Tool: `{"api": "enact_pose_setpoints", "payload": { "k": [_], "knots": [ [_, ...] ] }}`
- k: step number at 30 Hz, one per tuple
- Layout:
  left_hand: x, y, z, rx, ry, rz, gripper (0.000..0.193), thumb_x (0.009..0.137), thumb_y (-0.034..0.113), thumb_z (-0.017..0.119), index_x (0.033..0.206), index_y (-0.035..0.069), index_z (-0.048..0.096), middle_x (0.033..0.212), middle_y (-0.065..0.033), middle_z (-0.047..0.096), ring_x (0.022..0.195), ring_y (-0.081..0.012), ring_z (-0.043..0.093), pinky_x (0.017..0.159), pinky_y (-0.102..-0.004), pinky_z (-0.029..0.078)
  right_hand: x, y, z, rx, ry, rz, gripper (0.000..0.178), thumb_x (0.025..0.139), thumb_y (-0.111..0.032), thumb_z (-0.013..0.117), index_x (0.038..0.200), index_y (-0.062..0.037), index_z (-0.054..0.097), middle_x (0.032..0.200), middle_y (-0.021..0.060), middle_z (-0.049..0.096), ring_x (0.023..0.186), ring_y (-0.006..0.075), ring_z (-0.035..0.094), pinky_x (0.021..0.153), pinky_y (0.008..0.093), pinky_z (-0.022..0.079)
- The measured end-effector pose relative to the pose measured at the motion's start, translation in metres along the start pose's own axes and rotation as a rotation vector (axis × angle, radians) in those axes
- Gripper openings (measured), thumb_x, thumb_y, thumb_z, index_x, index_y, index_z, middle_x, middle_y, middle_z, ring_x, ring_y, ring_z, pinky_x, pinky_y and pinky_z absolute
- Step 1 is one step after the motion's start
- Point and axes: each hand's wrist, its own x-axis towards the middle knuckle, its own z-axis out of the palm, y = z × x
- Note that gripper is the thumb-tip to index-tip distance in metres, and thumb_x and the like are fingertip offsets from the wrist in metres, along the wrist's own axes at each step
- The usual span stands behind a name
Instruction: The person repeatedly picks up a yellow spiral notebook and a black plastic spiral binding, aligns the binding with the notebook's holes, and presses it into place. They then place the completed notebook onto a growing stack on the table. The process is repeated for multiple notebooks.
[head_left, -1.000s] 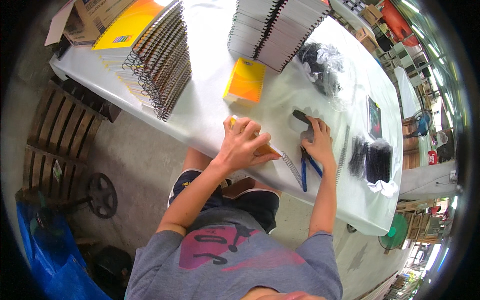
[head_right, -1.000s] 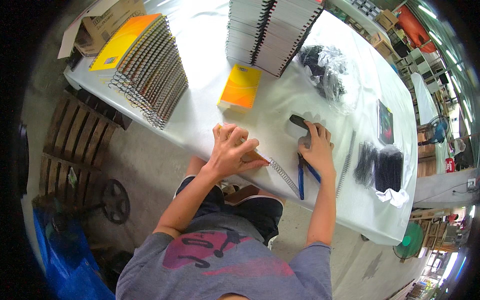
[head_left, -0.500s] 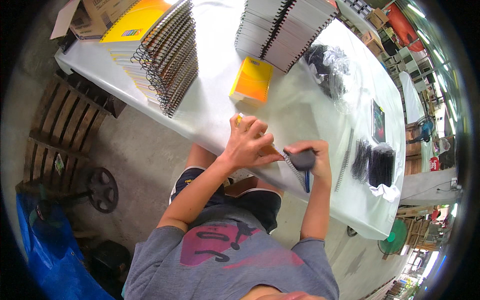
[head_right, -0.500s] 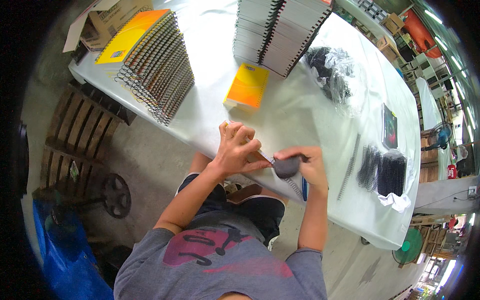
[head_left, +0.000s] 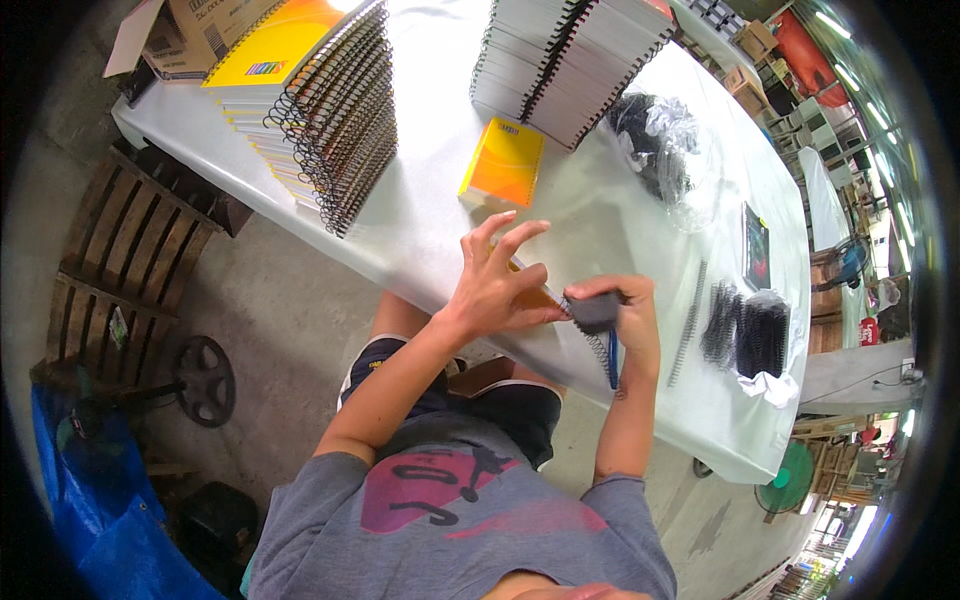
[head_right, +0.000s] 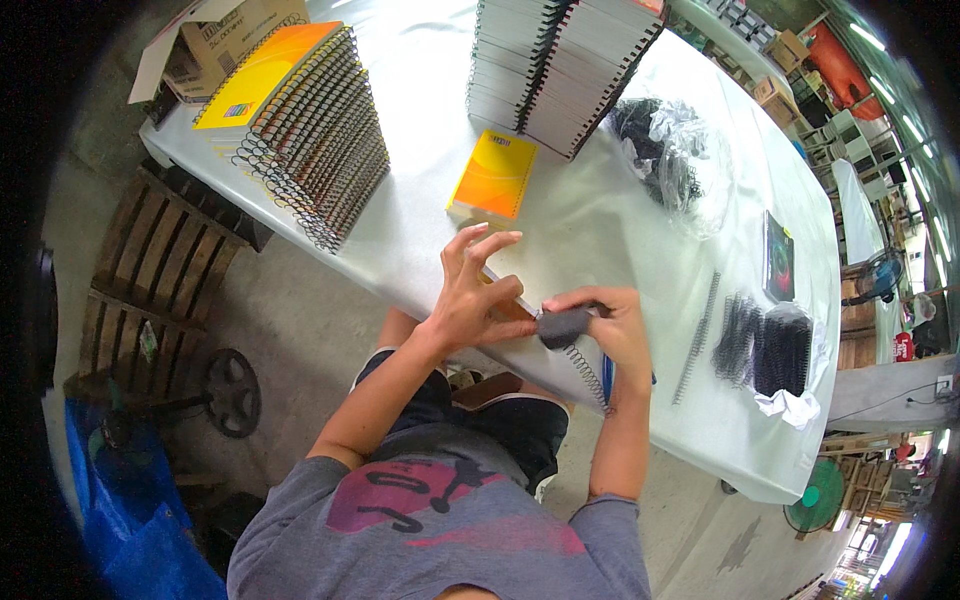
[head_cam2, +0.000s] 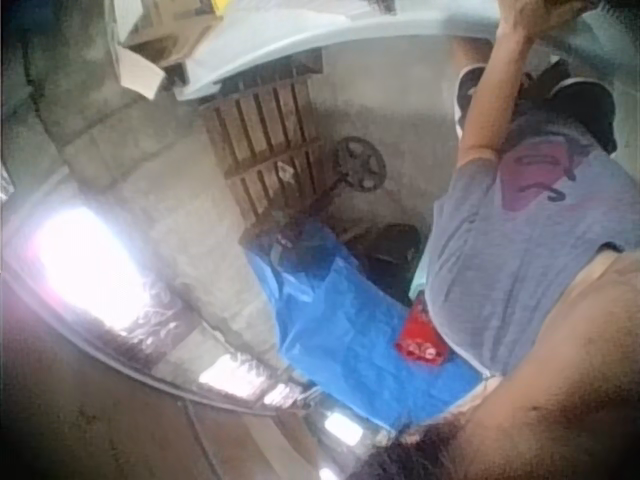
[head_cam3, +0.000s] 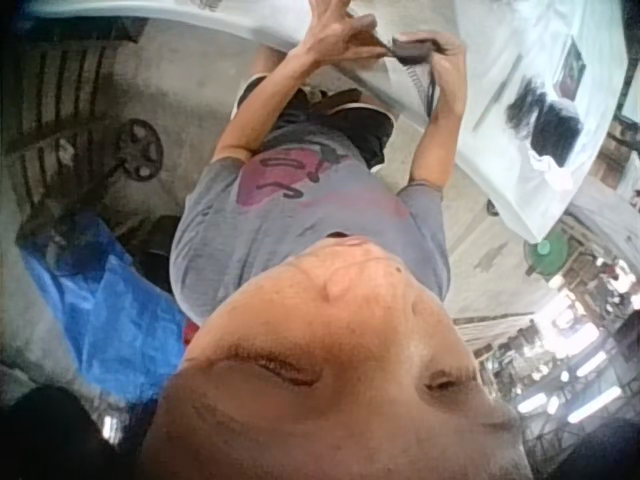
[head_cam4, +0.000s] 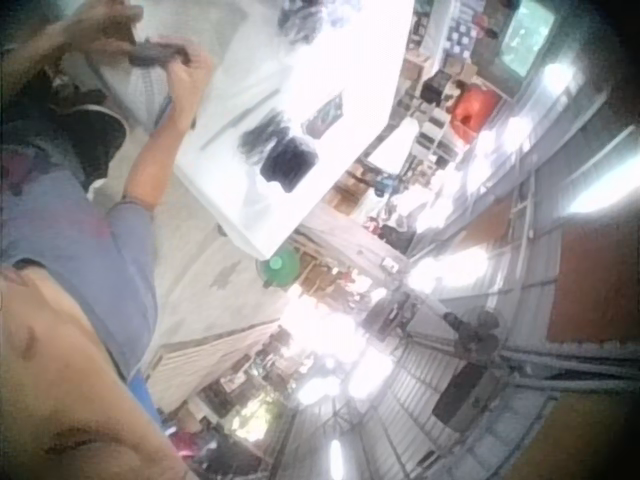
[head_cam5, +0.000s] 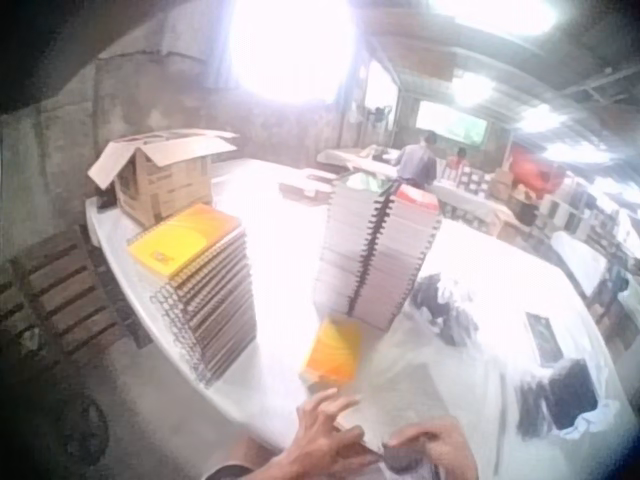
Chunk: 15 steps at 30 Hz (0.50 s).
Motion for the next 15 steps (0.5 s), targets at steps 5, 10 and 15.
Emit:
{"api": "enact_pose_setpoints", "payload": {
  "k": [5, 10, 15],
  "knots": [
    [0.006, -0.002, -0.003, -0.019, 0.013, -0.022, 0.046, 0.05, 0.045, 0.082, 0.073, 0.013, 0.058, 0.132, -0.0075, 0.039, 0.118, -0.0351, 0.032, 0.09, -0.0469, 0.033, -0.004, 0.004, 0.003, 0.229, 0.06, -0.101, 0.021, 0.068, 0.012, 0.052, 0.08, 0.0049, 0.067, 0.084, 0.0166, 0.068, 0.079, 0.0202, 0.066, 0.074, 0.0298, 0.053],
    [0.006, -0.011, -0.004, -0.11, 0.046, -0.049, 0.048, 0.045, 0.037, 0.085, 0.074, 0.011, 0.057, 0.129, -0.0088, 0.041, 0.11, -0.0349, 0.036, 0.087, -0.0428, 0.039, 0.007, 0.001, 0.011, 0.049, 0.148, 0.177, 0.009, 0.073, 0.007, 0.057, 0.073, 0.0027, 0.065, 0.082, 0.0179, 0.067, 0.078, 0.0243, 0.066, 0.075, 0.034, 0.054],
    [0.003, -0.014, -0.002, -0.186, 0.036, -0.108, 0.046, 0.044, 0.033, 0.085, 0.073, 0.011, 0.056, 0.127, -0.0087, 0.042, 0.101, -0.0315, 0.04, 0.084, -0.0403, 0.041, 0.006, 0.006, 0.011, 0.171, 0.038, -0.039, 0.021, 0.071, 0.009, 0.052, 0.083, 0.0035, 0.068, 0.086, 0.0152, 0.069, 0.081, 0.019, 0.066, 0.076, 0.0288, 0.053]
  ]
}}
